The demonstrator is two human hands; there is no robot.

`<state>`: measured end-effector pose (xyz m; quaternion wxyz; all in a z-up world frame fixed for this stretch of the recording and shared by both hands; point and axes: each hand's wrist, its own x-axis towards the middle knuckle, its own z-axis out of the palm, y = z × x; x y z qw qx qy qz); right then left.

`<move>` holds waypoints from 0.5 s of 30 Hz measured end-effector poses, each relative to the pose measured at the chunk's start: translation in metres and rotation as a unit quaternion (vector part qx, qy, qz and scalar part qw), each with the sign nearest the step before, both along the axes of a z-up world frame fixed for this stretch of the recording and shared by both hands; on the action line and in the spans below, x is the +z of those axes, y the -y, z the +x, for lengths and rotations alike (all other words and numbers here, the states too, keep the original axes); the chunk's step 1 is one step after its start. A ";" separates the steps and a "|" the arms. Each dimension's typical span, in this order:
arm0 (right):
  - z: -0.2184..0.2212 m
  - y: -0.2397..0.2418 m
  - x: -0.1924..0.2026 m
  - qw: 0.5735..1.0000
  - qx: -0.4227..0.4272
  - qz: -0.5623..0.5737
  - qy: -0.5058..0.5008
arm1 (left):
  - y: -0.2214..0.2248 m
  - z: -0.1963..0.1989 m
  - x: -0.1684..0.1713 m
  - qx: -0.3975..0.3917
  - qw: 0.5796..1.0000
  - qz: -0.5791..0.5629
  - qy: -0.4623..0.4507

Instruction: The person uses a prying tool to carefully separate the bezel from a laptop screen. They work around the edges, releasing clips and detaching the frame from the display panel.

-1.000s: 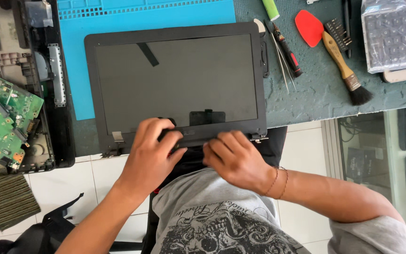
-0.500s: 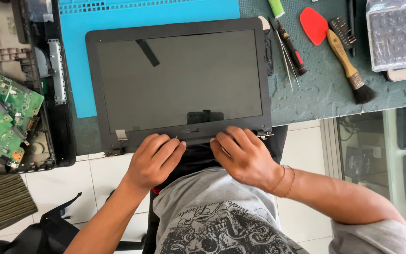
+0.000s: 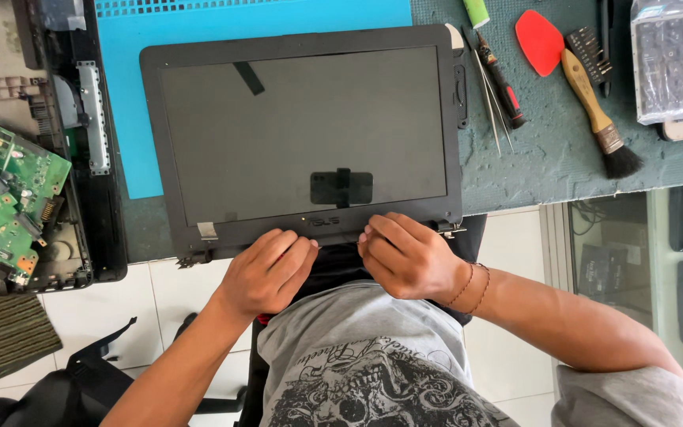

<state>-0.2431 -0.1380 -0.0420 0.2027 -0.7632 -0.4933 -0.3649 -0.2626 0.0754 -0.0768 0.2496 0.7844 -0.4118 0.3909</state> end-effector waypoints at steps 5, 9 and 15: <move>0.000 -0.002 0.006 1.000 -0.006 -0.012 0.006 | 0.000 -0.002 0.000 0.005 1.000 -0.006 -0.007; 0.005 -0.004 0.024 1.000 -0.019 -0.001 -0.011 | 0.000 -0.002 0.014 0.064 0.997 0.038 -0.004; 0.005 -0.005 0.014 0.999 -0.044 -0.011 0.018 | 0.004 -0.001 0.010 0.092 0.994 0.059 0.000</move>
